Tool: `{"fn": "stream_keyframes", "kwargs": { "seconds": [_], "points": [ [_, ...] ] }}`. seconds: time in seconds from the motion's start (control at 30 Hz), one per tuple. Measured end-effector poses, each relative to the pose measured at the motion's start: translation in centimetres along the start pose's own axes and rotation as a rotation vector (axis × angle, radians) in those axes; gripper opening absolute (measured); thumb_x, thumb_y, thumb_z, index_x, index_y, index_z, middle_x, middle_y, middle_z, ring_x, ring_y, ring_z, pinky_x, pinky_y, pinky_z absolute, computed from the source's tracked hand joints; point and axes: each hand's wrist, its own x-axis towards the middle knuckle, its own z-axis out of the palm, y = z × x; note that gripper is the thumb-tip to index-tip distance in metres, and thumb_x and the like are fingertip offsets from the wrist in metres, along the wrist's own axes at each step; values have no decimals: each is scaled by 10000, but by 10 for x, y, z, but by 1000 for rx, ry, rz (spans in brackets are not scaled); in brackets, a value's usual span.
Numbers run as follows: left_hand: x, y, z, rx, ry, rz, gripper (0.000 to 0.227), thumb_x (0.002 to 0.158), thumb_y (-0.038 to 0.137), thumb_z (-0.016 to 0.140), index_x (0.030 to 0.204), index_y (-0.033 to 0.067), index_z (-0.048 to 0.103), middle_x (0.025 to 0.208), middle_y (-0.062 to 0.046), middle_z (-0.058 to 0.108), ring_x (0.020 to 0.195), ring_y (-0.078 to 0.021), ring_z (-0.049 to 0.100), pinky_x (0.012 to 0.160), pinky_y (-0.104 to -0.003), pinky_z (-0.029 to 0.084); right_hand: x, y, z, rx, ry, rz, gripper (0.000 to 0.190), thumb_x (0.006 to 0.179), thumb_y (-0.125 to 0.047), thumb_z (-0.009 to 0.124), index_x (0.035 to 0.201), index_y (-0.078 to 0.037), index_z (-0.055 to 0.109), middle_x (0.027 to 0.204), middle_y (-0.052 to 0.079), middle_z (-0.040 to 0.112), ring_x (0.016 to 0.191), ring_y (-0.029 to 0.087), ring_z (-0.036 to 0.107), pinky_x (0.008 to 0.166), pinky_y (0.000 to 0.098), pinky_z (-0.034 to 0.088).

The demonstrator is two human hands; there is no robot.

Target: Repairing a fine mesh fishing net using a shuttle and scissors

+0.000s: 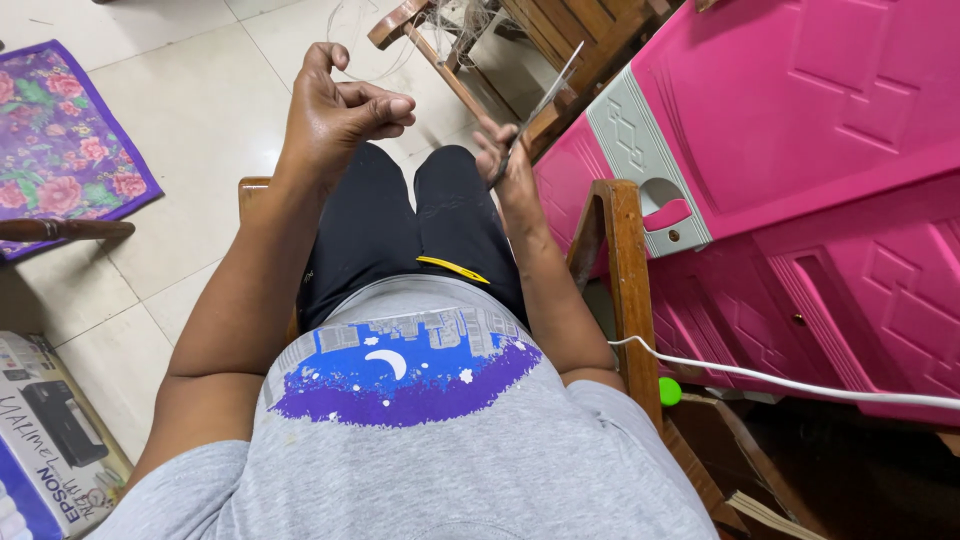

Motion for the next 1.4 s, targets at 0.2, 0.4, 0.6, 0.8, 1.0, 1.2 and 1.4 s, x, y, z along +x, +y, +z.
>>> {"fn": "stream_keyframes", "kwargs": {
  "seconds": [0.2, 0.4, 0.6, 0.8, 1.0, 1.2, 1.4],
  "points": [
    [-1, 4, 4, -14, 33, -1, 637, 864, 102, 868, 1033, 219, 265, 892, -144, 760, 821, -229, 784, 769, -297, 656, -46, -52, 14, -812, 332, -281, 782, 838, -571, 789, 1283, -10, 476, 1470, 173, 292, 1054, 215, 580, 1045, 431, 541],
    [2, -5, 6, 29, 29, 23, 632, 870, 86, 864, 1028, 219, 267, 877, -153, 751, 822, -243, 780, 788, -328, 662, -70, -84, 20, -1074, 178, -460, 647, 781, -691, 705, 932, -78, 566, 1188, 116, 601, 1148, 290, 560, 1034, 464, 329],
    [10, -24, 1, 71, 29, 63, 625, 893, 60, 865, 1035, 214, 276, 850, -171, 749, 790, -244, 778, 755, -334, 672, -71, -79, 24, -47, -295, -312, 474, 892, -629, 745, 1235, -344, 585, 1564, 86, 410, 1500, 271, 368, 1250, 493, 287],
    [19, -39, -11, 83, 35, 111, 602, 936, -30, 815, 1033, 219, 275, 857, -178, 749, 782, -233, 771, 727, -329, 656, -73, -92, 21, 414, -160, -198, 304, 998, -322, 764, 1248, -220, 622, 1437, 142, 550, 1257, 267, 540, 1137, 421, 402],
    [20, -34, -12, 174, 70, 121, 546, 972, -115, 704, 1069, 200, 269, 921, -182, 771, 787, -239, 781, 684, -309, 661, -69, -76, -11, 474, -1, -250, 482, 918, -348, 844, 1341, -278, 624, 1588, 144, 443, 1475, 331, 450, 1193, 462, 399],
    [16, -25, -15, 140, 43, 68, 629, 957, 48, 863, 1067, 226, 269, 935, -183, 759, 825, -229, 776, 727, -305, 642, -67, -51, -42, 487, 98, -188, 346, 998, -338, 733, 1283, -211, 585, 1470, 198, 554, 1433, 397, 489, 1240, 495, 374],
    [7, -16, 5, -24, 125, -60, 593, 902, 71, 868, 1045, 228, 314, 884, -111, 758, 812, -210, 794, 758, -305, 674, -81, -64, 2, -406, 12, -209, 511, 873, 155, 732, 1253, -158, 594, 1335, 91, 527, 1207, 215, 597, 1013, 303, 626]
  ]
}}
